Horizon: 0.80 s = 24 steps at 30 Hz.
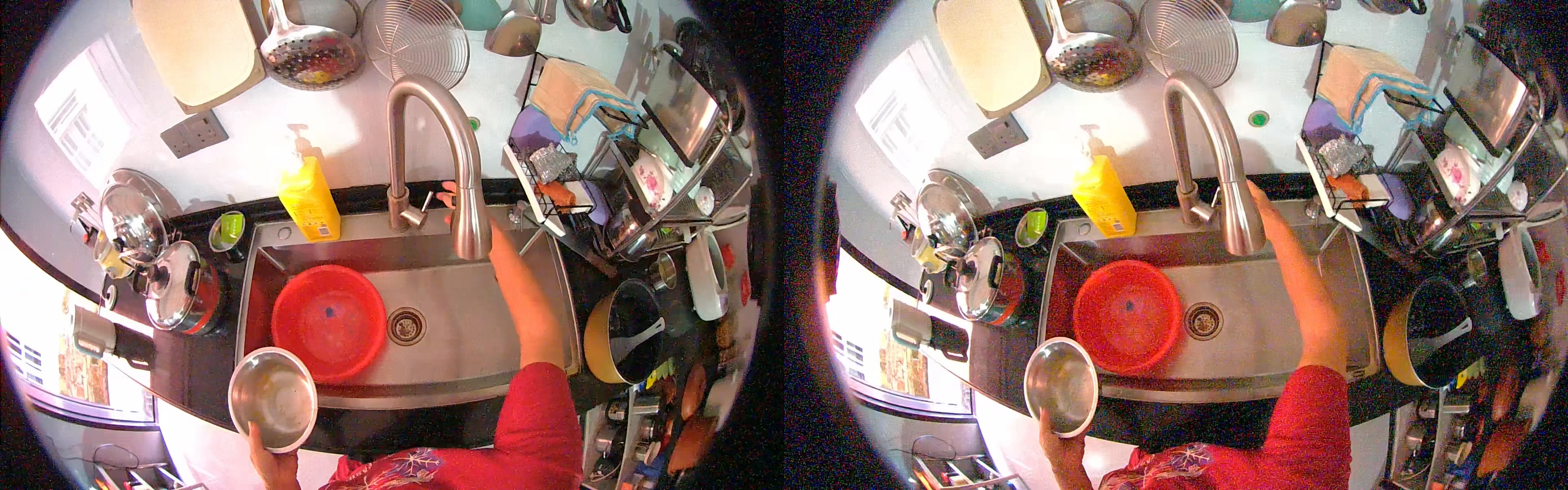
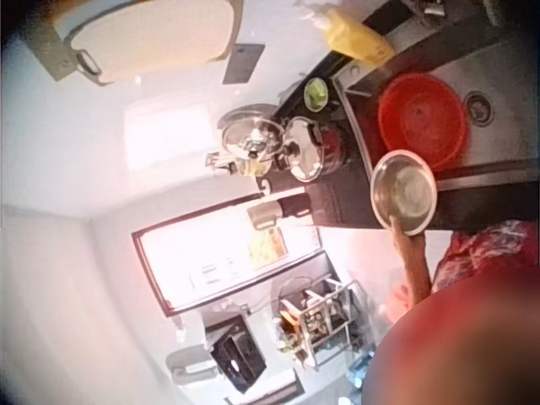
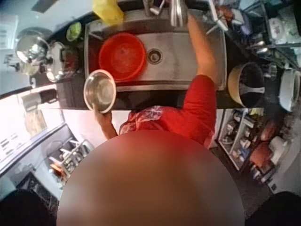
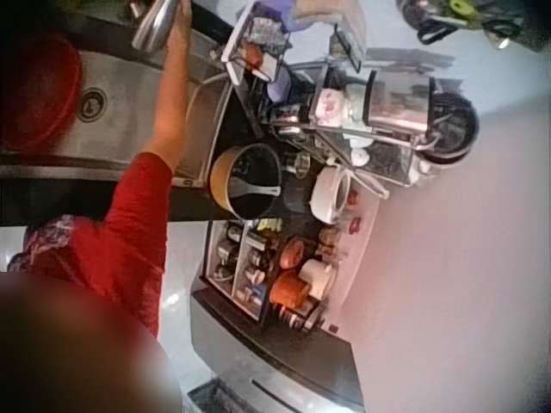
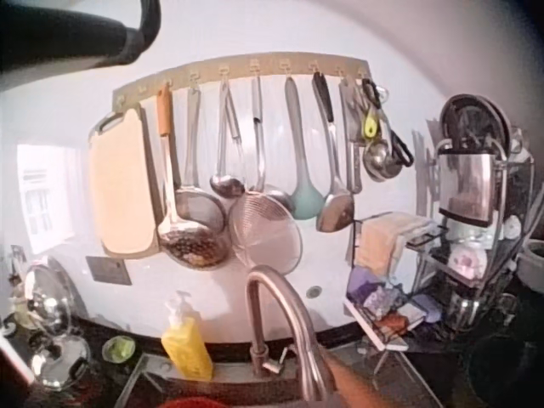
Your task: The person transfers cooked meat from a wok into a metal bowl using a spatula. They then add chopped yellow vegetables to the wok and stir them. Finally, the person moves to the sink to rinse a bowl.
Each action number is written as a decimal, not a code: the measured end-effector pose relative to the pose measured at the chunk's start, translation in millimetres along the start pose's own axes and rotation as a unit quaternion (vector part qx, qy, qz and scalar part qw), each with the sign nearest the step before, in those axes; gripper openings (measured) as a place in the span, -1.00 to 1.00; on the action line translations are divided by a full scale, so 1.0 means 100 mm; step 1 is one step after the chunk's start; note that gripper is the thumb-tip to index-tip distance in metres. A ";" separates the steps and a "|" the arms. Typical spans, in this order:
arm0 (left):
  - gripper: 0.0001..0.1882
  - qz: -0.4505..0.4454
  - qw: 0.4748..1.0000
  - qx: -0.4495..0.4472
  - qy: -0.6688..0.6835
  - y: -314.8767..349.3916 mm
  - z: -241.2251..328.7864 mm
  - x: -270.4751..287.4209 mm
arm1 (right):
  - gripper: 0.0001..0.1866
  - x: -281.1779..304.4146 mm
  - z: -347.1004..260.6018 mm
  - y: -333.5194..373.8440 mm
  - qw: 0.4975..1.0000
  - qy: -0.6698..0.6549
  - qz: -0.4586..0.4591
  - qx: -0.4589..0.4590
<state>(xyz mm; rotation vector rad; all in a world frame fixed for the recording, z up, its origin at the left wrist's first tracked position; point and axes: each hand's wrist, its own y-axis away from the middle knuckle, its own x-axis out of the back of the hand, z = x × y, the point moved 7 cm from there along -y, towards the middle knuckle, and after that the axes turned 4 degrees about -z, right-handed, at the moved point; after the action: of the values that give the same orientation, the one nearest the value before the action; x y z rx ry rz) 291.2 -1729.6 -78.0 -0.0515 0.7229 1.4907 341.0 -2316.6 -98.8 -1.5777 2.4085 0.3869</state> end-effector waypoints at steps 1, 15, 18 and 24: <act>-0.41 0.013 1.000 0.006 0.003 0.03 -0.01 0.01 | -0.33 -0.02 -0.02 -0.09 0.999 0.012 0.020 -0.023; -0.43 -0.003 0.997 0.031 0.072 0.10 -0.21 -0.12 | -0.39 -0.08 0.18 -0.05 0.983 -0.123 -0.094 0.101; -0.45 -0.023 0.995 0.031 0.087 0.15 -0.17 -0.20 | -0.64 -0.04 0.32 0.57 0.995 -0.002 0.082 0.058; -0.44 -0.016 0.995 0.020 0.098 0.28 -0.18 -0.03 | -0.78 -0.08 0.83 1.34 0.996 0.058 0.044 -0.049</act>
<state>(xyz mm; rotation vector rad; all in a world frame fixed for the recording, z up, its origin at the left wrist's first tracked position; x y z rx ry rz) 258.4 -1736.8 -79.4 -0.1789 0.9057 1.4533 225.6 -2230.3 -161.6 -1.5780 2.5901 0.4480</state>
